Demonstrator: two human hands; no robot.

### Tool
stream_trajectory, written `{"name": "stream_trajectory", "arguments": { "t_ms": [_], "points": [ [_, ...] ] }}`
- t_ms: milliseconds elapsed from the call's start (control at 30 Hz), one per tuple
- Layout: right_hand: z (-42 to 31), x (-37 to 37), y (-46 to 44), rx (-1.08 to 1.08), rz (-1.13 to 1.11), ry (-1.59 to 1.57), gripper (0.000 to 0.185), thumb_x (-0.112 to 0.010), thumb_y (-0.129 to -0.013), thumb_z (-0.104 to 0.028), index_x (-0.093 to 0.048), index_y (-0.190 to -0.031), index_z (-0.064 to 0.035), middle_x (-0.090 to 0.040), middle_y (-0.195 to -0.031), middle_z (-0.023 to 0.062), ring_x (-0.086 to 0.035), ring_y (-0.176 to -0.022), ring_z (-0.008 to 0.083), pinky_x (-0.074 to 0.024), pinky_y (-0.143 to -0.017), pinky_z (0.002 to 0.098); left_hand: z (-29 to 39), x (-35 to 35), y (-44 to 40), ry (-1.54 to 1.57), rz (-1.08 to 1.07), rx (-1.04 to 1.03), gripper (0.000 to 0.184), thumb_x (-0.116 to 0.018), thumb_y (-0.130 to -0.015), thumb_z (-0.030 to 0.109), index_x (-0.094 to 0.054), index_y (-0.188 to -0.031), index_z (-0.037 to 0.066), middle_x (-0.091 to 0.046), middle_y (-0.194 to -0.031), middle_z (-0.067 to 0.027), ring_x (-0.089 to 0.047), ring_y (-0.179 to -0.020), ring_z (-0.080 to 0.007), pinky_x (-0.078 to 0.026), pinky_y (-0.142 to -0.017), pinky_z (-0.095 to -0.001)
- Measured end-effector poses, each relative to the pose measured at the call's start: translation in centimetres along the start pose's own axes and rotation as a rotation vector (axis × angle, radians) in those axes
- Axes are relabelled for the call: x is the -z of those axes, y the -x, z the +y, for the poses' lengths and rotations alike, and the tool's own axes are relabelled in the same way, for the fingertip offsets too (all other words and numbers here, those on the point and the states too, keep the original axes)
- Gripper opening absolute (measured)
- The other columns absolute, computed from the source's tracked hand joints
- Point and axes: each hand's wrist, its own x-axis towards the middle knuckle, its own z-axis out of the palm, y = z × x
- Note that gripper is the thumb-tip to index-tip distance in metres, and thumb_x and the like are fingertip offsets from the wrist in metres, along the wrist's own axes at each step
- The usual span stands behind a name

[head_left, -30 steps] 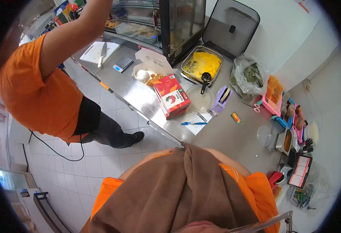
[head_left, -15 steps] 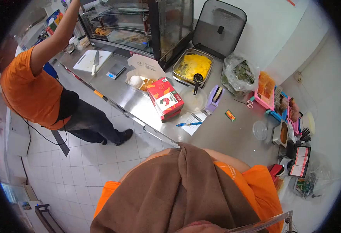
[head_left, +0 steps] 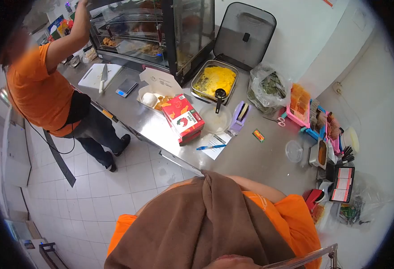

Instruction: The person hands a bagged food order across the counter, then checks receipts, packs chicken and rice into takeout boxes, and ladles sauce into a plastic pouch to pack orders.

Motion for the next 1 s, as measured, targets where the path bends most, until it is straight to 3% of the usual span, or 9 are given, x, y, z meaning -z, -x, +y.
{"name": "stream_trajectory", "arguments": {
  "t_ms": [167,300,400,467,533,667,733,800,1000],
  "points": [
    [2.1,1.7,-1.1,-0.040,-0.029,0.049,0.038,-0.056,-0.083,-0.030,-0.057,-0.108,-0.0020,-0.061,-0.099,0.0137,-0.060,-0.082,0.0254,-0.0476,-0.071,0.0345,-0.2,0.3,0.2,0.014,0.013,-0.004,0.022,-0.058,-0.084,0.015,-0.056,-0.102,0.001,-0.059,-0.090,-0.0034,-0.054,-0.078,-0.0116,-0.043,-0.068,-0.0240],
    [5.8,6.2,-4.6,0.113,-0.210,0.352,0.040,-0.064,-0.077,-0.029,-0.057,-0.106,-0.0012,-0.060,-0.103,0.0161,-0.058,-0.090,0.0217,-0.0455,-0.077,0.0332,-0.7,1.0,1.0,0.046,0.043,-0.042,0.023,-0.058,-0.084,0.015,-0.056,-0.102,0.001,-0.059,-0.090,-0.0035,-0.054,-0.078,-0.0118,-0.043,-0.068,-0.0240],
    [4.8,7.8,-7.0,-0.074,0.408,0.249,0.048,-0.064,-0.077,-0.030,-0.050,-0.114,-0.0017,-0.051,-0.110,0.0134,-0.047,-0.102,0.0204,-0.0349,-0.093,0.0366,-1.1,3.5,1.7,0.164,0.407,-0.234,0.024,-0.058,-0.084,0.015,-0.055,-0.103,0.001,-0.059,-0.090,-0.0037,-0.054,-0.078,-0.0120,-0.043,-0.068,-0.0241],
    [4.7,8.1,-8.8,0.126,0.872,0.581,0.059,-0.068,-0.073,-0.030,-0.045,-0.117,0.0001,-0.048,-0.111,0.0191,-0.045,-0.105,0.0272,-0.0337,-0.093,0.0383,3.0,6.2,3.4,0.110,1.075,-0.295,0.037,-0.057,-0.085,0.020,-0.047,-0.115,0.002,-0.058,-0.094,-0.0064,-0.055,-0.081,-0.0142,-0.043,-0.076,-0.0255],
    [4.3,8.5,-10.5,0.188,1.160,0.759,0.068,-0.070,-0.070,-0.031,-0.038,-0.121,0.0008,-0.045,-0.112,0.0222,-0.042,-0.106,0.0324,-0.0323,-0.093,0.0405,9.0,9.6,4.9,0.264,1.293,-0.201,0.062,-0.059,-0.082,0.036,-0.034,-0.128,0.003,-0.050,-0.114,-0.0147,-0.051,-0.101,-0.0215,-0.039,-0.089,-0.0356],
    [2.6,8.2,-13.1,0.009,1.350,0.645,0.079,-0.073,-0.067,-0.031,-0.030,-0.127,-0.0031,-0.043,-0.115,0.0205,-0.041,-0.108,0.0349,-0.0323,-0.091,0.0458,12.5,16.8,2.0,0.506,1.093,-0.120,0.111,-0.058,-0.066,0.067,0.000,-0.138,0.006,-0.016,-0.140,-0.0219,-0.020,-0.128,-0.0376,-0.028,-0.095,-0.0577],
    [1.5,8.2,-13.5,-0.131,1.387,0.546,0.080,-0.074,-0.065,-0.029,-0.029,-0.127,-0.0046,-0.045,-0.114,0.0189,-0.043,-0.108,0.0346,-0.0331,-0.090,0.0466,14.6,15.9,0.3,0.346,0.988,-0.101,0.095,-0.073,-0.065,0.042,-0.015,-0.132,0.008,-0.038,-0.128,-0.0162,-0.043,-0.115,-0.0324,-0.039,-0.086,-0.0547],
    [1.1,8.1,-13.2,-0.174,1.318,0.542,0.080,-0.074,-0.065,-0.026,-0.028,-0.127,-0.0059,-0.050,-0.109,0.0165,-0.047,-0.104,0.0337,-0.0339,-0.089,0.0460,15.2,15.3,0.1,0.399,0.989,-0.174,0.082,-0.075,-0.066,0.028,-0.023,-0.126,0.012,-0.049,-0.117,-0.0098,-0.054,-0.100,-0.0245,-0.046,-0.075,-0.0464],
    [5.5,10.4,-11.6,0.150,1.280,0.568,0.052,-0.069,-0.069,-0.014,-0.045,-0.113,-0.0024,-0.058,-0.095,0.0170,-0.055,-0.090,0.0343,-0.0410,-0.082,0.0409,13.6,13.8,0.3,0.288,0.753,-0.044,0.077,-0.075,-0.067,0.027,-0.026,-0.126,0.016,-0.053,-0.113,-0.0064,-0.056,-0.096,-0.0197,-0.047,-0.070,-0.0395]
  ]
}}
